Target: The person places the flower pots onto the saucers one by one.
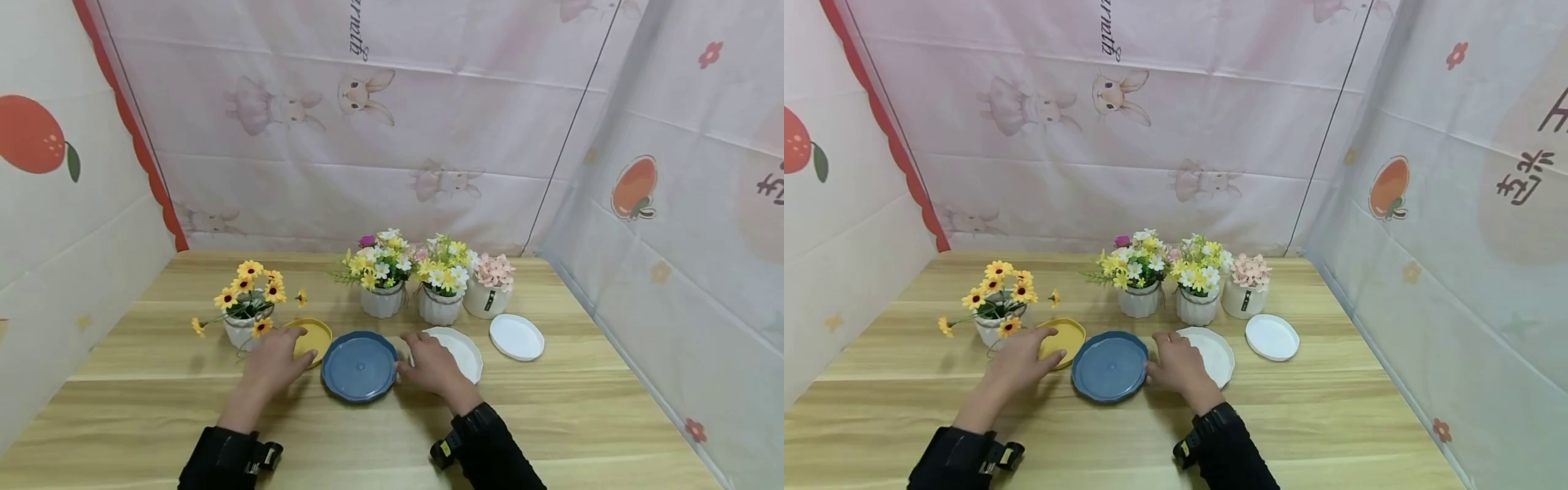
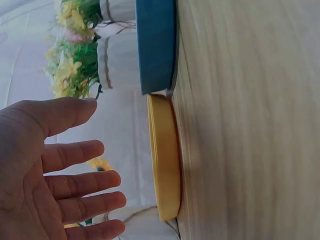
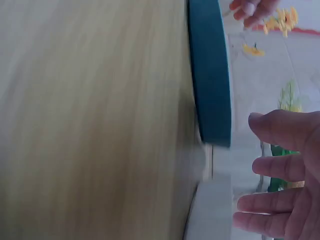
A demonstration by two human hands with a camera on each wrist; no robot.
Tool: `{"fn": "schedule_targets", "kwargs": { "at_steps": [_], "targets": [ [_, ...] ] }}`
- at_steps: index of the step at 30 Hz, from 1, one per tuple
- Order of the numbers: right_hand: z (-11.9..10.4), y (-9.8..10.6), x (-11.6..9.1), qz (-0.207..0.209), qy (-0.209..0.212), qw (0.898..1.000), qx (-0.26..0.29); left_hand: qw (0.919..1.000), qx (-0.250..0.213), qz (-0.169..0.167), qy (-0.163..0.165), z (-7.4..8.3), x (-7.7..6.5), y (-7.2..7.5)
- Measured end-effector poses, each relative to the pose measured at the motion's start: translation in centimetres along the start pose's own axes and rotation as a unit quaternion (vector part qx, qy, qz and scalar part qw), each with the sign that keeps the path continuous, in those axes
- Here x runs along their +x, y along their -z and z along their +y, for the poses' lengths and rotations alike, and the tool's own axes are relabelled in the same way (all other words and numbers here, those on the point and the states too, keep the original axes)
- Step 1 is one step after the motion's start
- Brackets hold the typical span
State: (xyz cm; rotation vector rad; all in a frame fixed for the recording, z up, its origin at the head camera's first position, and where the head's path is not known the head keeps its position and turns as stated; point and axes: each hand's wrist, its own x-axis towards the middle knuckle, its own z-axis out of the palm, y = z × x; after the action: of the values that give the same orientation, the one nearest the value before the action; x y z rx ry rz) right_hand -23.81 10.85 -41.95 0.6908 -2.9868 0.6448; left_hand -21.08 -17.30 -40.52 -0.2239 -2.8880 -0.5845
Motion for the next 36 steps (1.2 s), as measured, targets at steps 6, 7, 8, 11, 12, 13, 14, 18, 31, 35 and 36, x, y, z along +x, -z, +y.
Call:
{"fn": "schedule_targets", "kwargs": {
  "at_steps": [6,7,8,11,12,13,14,18,31,35,36],
  "targets": [
    [-1.6,0.0,0.6,-0.021,0.024,0.998,0.049,0.9999,-0.008,0.009,0.002,-0.9,-0.4,0.5],
    [-1.7,0.0,0.7,-0.021,0.028,0.998,0.056,0.9999,-0.007,0.011,0.004,-1.1,-0.5,0.6],
    [-1.8,0.0,0.8,-0.02,0.031,0.997,0.065,0.9999,-0.006,0.011,0.007,-1.3,-0.5,0.6],
    [-2.1,-0.1,1.1,-0.016,0.04,0.995,0.094,0.9997,-0.007,0.01,0.02,-1.7,-0.7,0.9],
    [-2.2,-0.1,1.3,-0.015,0.041,0.993,0.106,0.9995,-0.01,0.009,0.028,-1.8,-0.7,1.0],
    [-2.3,-0.2,1.5,-0.014,0.042,0.992,0.118,0.999,-0.015,0.012,0.04,-1.9,-0.7,1.1],
    [-2.4,-0.2,1.8,-0.014,0.04,0.99,0.133,0.998,-0.024,0.016,0.056,-2.0,-0.7,1.2],
    [-3.3,-0.2,2.7,-0.019,0.038,0.984,0.176,0.9874,-0.062,0.08,0.121,-2.5,-0.8,1.7],
    [-5.8,-0.4,6.6,-0.04,0.023,0.985,0.166,0.9562,-0.105,0.118,0.246,-3.9,-0.6,2.2],
    [-6.5,-1.2,8.3,-0.037,0.034,0.987,0.152,0.9489,-0.141,0.079,0.271,-4.8,-0.3,2.2],
    [-6.7,-1.4,8.8,-0.038,0.038,0.987,0.148,0.9454,-0.157,0.077,0.275,-5.1,-0.2,2.1]
  ]
}}
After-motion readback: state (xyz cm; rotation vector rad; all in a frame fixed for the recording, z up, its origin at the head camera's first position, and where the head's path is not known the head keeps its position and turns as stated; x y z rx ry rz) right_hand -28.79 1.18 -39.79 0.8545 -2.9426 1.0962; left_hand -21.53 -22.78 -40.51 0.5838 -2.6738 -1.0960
